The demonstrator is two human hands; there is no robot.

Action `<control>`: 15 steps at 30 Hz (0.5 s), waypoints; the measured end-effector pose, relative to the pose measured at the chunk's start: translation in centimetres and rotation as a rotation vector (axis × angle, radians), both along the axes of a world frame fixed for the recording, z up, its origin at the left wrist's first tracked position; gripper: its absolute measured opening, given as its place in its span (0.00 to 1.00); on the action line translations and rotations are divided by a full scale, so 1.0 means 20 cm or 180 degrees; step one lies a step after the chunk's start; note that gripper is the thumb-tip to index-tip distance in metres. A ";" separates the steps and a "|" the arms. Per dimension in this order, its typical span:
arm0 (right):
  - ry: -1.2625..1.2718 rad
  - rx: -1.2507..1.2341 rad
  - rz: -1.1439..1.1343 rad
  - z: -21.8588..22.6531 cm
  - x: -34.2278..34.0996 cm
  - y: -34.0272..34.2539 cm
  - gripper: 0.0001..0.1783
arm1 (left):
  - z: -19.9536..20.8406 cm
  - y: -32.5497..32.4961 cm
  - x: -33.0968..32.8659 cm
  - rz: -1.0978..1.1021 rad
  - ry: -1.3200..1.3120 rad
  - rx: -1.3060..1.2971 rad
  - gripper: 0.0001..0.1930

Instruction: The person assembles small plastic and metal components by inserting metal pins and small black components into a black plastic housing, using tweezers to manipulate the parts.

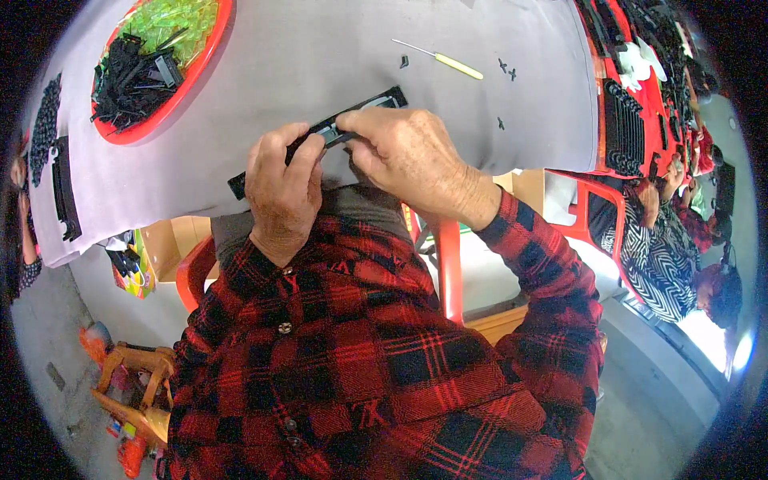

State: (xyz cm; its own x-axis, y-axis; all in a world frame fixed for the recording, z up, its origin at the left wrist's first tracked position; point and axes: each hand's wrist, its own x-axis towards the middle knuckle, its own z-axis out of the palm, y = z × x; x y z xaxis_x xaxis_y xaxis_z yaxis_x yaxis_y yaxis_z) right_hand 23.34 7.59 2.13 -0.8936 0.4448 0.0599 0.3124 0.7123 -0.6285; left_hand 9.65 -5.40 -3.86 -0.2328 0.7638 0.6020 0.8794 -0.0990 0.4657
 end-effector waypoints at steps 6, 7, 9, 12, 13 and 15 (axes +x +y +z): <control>-0.0290 -0.0256 0.0014 0.02 -0.01 0.01 0.16 | 0.02 0.00 0.01 0.0061 -0.0003 -0.0047 0.13; -0.0295 -0.0258 0.0015 0.02 -0.01 0.01 0.16 | 0.01 0.00 0.01 0.0099 0.0036 -0.0051 0.13; -0.0449 -0.0262 0.0166 0.04 -0.01 0.01 0.19 | 0.00 0.00 0.01 0.0138 0.0071 -0.0055 0.14; -0.0510 -0.0390 0.0248 0.05 -0.02 0.02 0.20 | 0.00 0.00 0.01 0.0107 0.0196 -0.0086 0.14; -0.0515 -0.0379 0.0238 0.07 -0.03 0.02 0.20 | 0.00 0.00 0.01 0.0101 0.0213 -0.0118 0.14; -0.0656 -0.0547 0.0200 0.09 -0.04 0.03 0.18 | -0.01 0.01 0.01 0.0088 0.0223 -0.0133 0.14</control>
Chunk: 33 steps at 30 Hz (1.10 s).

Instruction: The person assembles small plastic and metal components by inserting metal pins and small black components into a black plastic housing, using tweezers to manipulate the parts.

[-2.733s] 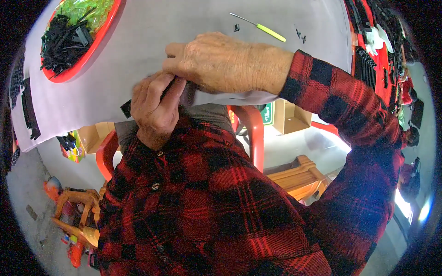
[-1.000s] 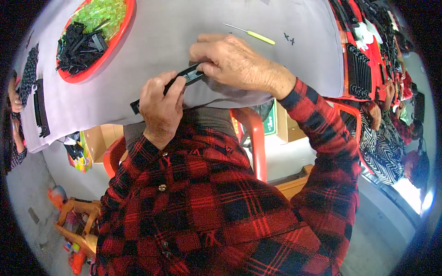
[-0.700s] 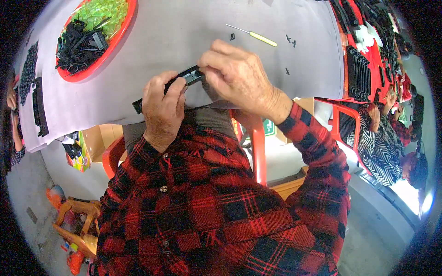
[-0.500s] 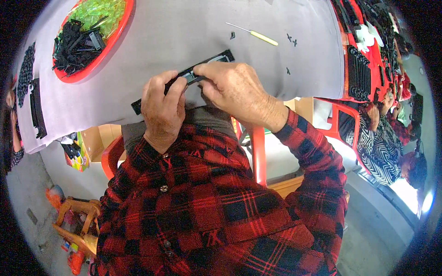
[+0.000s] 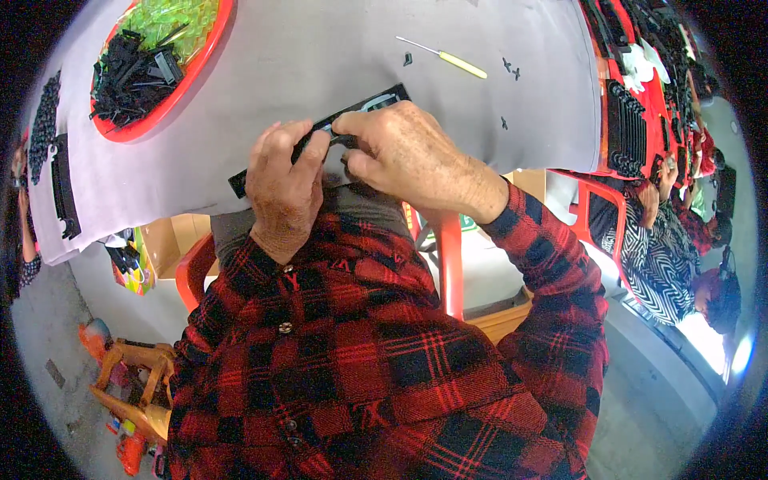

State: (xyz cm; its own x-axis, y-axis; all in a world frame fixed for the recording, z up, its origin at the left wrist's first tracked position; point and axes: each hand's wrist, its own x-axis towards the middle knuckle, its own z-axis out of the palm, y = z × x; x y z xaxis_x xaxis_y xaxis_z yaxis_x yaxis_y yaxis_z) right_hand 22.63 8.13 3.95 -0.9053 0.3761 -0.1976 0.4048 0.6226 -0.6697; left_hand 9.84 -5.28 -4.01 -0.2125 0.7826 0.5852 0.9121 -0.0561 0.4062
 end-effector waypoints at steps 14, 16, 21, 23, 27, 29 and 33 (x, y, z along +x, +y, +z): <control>0.0525 0.0422 -0.0584 -0.12 -0.11 0.19 0.10 | -0.01 0.00 0.01 0.0082 0.0153 -0.0021 0.15; -0.0275 0.0152 -0.0177 -0.11 -0.12 0.23 0.10 | -0.01 0.00 0.01 0.0089 0.0160 0.0001 0.15; -0.0600 -0.0642 -0.0166 -0.11 -0.17 0.25 0.12 | 0.01 0.00 0.01 0.0111 -0.0021 -0.0066 0.16; -0.0605 -0.0697 -0.0160 -0.11 -0.17 0.25 0.12 | 0.01 0.00 0.01 0.0070 0.0007 -0.0058 0.15; -0.0633 -0.0730 -0.0167 -0.11 -0.17 0.26 0.12 | 0.00 0.01 0.01 0.0069 -0.0016 -0.0058 0.15; -0.0686 -0.0636 -0.0131 -0.09 -0.18 0.27 0.15 | -0.01 0.02 0.00 0.0032 0.0191 0.0193 0.14; -0.0768 -0.0455 0.0019 -0.08 -0.18 0.27 0.14 | -0.01 0.02 0.00 -0.0013 0.0131 0.0167 0.15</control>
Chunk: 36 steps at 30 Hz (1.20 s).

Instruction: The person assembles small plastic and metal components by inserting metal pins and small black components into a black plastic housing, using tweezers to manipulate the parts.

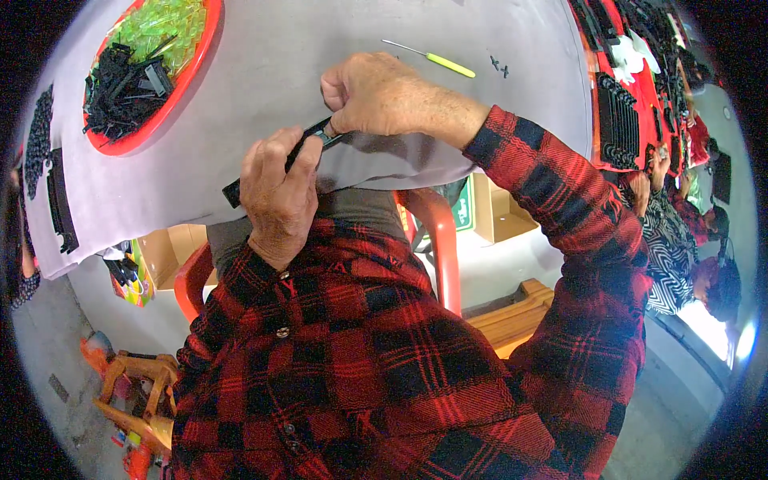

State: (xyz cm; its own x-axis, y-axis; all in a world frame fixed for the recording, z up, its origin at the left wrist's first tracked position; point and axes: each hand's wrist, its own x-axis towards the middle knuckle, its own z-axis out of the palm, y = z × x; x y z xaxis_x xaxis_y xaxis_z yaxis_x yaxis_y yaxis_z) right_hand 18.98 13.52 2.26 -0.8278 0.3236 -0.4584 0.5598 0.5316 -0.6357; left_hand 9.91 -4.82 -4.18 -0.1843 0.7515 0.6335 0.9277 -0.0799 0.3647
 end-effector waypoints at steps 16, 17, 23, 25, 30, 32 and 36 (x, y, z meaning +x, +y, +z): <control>-0.0049 0.0165 0.0226 0.02 -0.03 0.00 0.10 | 0.01 0.00 0.00 0.0008 0.0062 -0.0046 0.16; -0.0049 0.0162 0.0230 0.02 -0.04 -0.01 0.10 | 0.01 0.00 0.00 0.0016 0.0080 -0.0012 0.16; 0.0184 0.0463 0.0687 0.04 -0.06 -0.02 0.08 | 0.00 0.00 0.00 0.0020 0.0065 -0.0002 0.15; 0.0106 0.0487 0.0625 0.05 -0.06 -0.02 0.08 | 0.01 0.00 0.00 0.0012 0.0050 -0.0024 0.15; 0.0277 0.0204 0.0655 0.07 -0.05 0.00 0.09 | 0.00 -0.01 0.00 0.0028 0.0070 -0.0022 0.15; 0.0298 0.0156 0.0620 0.06 -0.04 0.00 0.09 | 0.00 -0.01 0.00 0.0047 0.0146 -0.0024 0.15; 0.0518 0.0299 0.0580 0.02 -0.03 0.00 0.11 | 0.01 0.00 0.00 0.0047 0.0083 -0.0046 0.15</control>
